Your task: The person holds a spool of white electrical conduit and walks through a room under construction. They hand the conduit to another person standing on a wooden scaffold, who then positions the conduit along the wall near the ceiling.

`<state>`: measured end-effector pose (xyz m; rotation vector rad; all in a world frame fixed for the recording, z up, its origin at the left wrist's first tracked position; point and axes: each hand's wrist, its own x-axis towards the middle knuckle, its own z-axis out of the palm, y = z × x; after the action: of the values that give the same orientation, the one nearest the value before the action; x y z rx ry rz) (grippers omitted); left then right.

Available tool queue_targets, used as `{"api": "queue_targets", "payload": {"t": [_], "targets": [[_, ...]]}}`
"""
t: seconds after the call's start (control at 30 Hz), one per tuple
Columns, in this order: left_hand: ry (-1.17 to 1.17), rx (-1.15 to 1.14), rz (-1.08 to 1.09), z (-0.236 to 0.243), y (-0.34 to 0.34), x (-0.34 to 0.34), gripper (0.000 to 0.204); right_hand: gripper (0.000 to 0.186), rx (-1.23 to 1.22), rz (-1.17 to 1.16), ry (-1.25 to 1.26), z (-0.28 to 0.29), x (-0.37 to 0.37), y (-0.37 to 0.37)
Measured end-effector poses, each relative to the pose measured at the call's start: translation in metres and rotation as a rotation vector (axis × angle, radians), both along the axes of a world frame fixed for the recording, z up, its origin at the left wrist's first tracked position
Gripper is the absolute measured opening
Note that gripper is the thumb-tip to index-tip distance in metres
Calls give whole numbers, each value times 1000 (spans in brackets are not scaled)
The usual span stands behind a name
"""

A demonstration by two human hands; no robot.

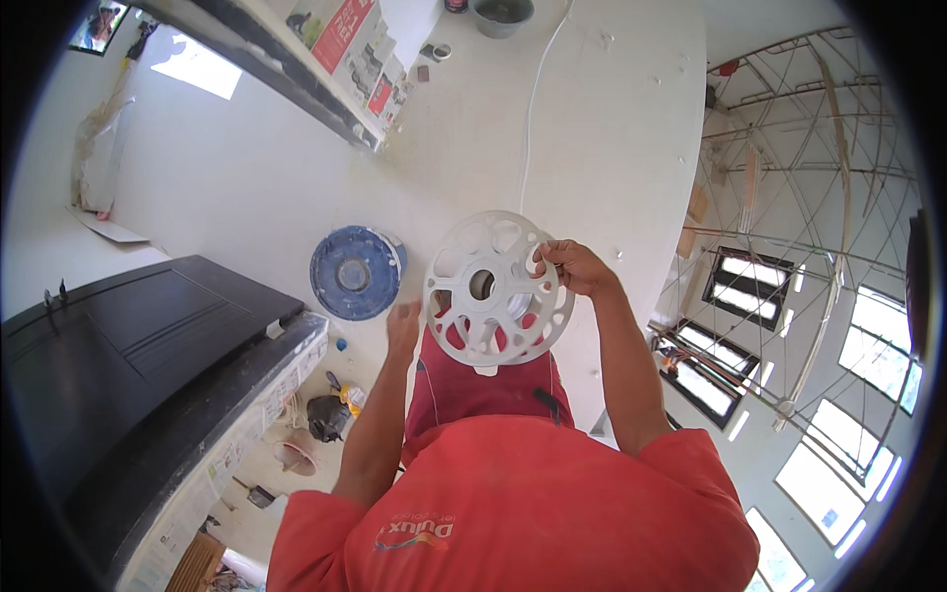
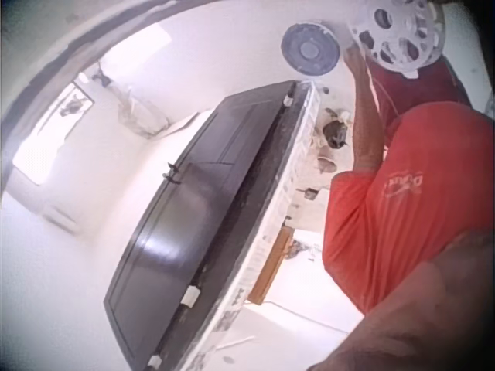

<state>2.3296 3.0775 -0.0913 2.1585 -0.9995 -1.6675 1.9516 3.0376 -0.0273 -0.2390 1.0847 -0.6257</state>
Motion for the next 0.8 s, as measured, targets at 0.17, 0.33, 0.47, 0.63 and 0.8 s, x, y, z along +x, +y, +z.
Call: {"api": "queue_targets", "payload": {"t": [0.17, 0.33, 0.47, 0.63, 0.8], "targets": [[834, 288, 408, -35, 19, -35, 59, 29, 74, 19, 122, 5, -14, 0], [1115, 336, 726, 1, 83, -50, 44, 40, -79, -301, 269, 5, -14, 25], [1187, 287, 1008, 22, 128, -79, 44, 49, -121, -578, 765, 11, 53, 138], [1186, 354, 1232, 30, 183, -113, 35, 47, -130, -567, 648, -6, 158, 223], [1176, 237, 948, 62, 253, -69, 42, 39, -58, -375, 303, -11, 142, 239]]}}
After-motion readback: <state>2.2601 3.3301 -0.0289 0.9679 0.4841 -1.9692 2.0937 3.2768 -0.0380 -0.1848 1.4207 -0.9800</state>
